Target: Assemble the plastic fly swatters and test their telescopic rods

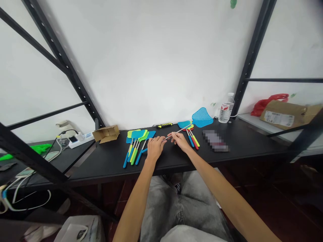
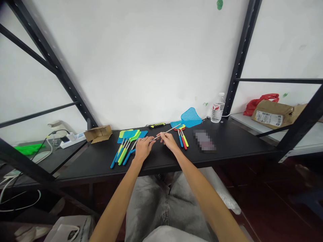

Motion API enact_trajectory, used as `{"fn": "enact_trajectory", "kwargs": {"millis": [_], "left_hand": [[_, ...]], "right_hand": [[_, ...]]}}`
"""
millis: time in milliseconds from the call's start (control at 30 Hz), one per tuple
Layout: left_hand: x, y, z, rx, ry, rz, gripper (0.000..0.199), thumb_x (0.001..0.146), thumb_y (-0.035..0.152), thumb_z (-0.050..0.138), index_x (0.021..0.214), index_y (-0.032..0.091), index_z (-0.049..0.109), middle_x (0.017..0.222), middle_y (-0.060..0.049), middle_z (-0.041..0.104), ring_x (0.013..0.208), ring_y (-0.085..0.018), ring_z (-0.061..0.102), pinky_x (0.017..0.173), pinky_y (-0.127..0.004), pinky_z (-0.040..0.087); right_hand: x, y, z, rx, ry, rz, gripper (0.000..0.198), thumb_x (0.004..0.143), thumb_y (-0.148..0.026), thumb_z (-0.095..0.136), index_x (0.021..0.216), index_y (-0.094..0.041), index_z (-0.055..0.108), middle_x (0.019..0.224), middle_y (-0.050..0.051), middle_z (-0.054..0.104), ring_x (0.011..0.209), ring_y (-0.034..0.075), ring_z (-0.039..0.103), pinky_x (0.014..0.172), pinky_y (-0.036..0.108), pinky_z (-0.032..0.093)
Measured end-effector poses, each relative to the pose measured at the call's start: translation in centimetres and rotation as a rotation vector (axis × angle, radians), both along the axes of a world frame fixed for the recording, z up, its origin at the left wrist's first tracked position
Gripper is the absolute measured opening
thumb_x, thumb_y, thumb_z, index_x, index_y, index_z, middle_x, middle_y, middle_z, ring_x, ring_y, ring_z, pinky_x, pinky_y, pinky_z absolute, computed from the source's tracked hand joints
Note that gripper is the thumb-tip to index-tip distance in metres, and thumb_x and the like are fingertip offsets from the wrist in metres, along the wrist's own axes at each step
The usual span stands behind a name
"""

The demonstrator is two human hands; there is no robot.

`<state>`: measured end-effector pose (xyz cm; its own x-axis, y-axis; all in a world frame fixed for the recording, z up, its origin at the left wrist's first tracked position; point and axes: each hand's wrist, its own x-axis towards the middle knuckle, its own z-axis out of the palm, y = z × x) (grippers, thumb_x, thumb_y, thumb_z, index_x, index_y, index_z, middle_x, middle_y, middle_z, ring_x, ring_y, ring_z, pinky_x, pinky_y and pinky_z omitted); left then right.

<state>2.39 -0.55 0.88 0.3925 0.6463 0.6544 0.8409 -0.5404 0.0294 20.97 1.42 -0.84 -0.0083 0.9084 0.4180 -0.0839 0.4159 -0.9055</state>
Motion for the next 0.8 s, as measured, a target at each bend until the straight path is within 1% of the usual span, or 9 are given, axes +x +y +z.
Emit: {"fn": "enact_trajectory", "kwargs": {"millis": [167, 300, 400, 567, 667, 800], "left_hand": [[0.5, 0.3, -0.1, 0.008, -0.017, 0.043, 0.035, 0.101, 0.042, 0.038, 0.108, 0.026, 0.068, 0.098, -0.007, 0.072, 0.089, -0.022, 0.063, 0.080, -0.036, 0.034], [0.4, 0.5, -0.2, 0.023, -0.065, 0.103, 0.033, 0.100, 0.038, 0.040, 0.105, 0.028, 0.071, 0.097, -0.006, 0.073, 0.088, -0.023, 0.062, 0.082, -0.038, 0.033], [-0.5, 0.7, -0.1, 0.028, -0.116, 0.158, 0.031, 0.099, 0.034, 0.042, 0.103, 0.030, 0.072, 0.099, -0.006, 0.074, 0.091, -0.024, 0.062, 0.086, -0.041, 0.033], [-2.0, 0.9, 0.0, 0.050, -0.235, 0.257, 0.030, 0.097, 0.030, 0.044, 0.101, 0.031, 0.074, 0.101, -0.006, 0.074, 0.101, -0.027, 0.060, 0.098, -0.047, 0.028], [-2.3, 1.0, 0.0, 0.088, -0.290, 0.293, 0.031, 0.097, 0.028, 0.044, 0.100, 0.031, 0.075, 0.102, -0.005, 0.075, 0.104, -0.027, 0.058, 0.104, -0.049, 0.025], [-2.3, 0.9, 0.1, 0.130, -0.326, 0.344, 0.031, 0.096, 0.027, 0.044, 0.100, 0.032, 0.075, 0.104, -0.004, 0.075, 0.108, -0.028, 0.056, 0.106, -0.051, 0.023]], "right_hand": [[0.1, 0.3, -0.2, -0.059, 0.074, -0.077, 0.052, 0.079, -0.068, 0.062, 0.081, -0.018, 0.077, 0.069, 0.006, 0.067, 0.057, 0.013, 0.055, 0.044, 0.023, 0.035], [0.1, 0.5, -0.2, -0.092, 0.183, -0.127, 0.050, 0.076, -0.068, 0.065, 0.079, -0.018, 0.075, 0.080, 0.008, 0.070, 0.062, 0.014, 0.058, 0.043, 0.023, 0.034], [0.2, 0.6, -0.1, -0.109, 0.267, -0.159, 0.050, 0.074, -0.067, 0.067, 0.080, -0.018, 0.074, 0.087, 0.009, 0.071, 0.063, 0.014, 0.059, 0.043, 0.023, 0.035], [0.7, 0.4, 0.2, -0.129, 0.357, -0.230, 0.050, 0.074, -0.067, 0.066, 0.079, -0.018, 0.072, 0.090, 0.009, 0.072, 0.062, 0.013, 0.060, 0.043, 0.023, 0.035], [0.9, 0.4, 0.4, -0.118, 0.387, -0.253, 0.051, 0.075, -0.068, 0.065, 0.079, -0.018, 0.072, 0.094, 0.009, 0.071, 0.061, 0.012, 0.059, 0.043, 0.023, 0.036], [1.1, 0.5, 0.5, -0.117, 0.443, -0.314, 0.053, 0.075, -0.069, 0.063, 0.079, -0.018, 0.070, 0.096, 0.010, 0.072, 0.059, 0.012, 0.058, 0.043, 0.023, 0.036]]}}
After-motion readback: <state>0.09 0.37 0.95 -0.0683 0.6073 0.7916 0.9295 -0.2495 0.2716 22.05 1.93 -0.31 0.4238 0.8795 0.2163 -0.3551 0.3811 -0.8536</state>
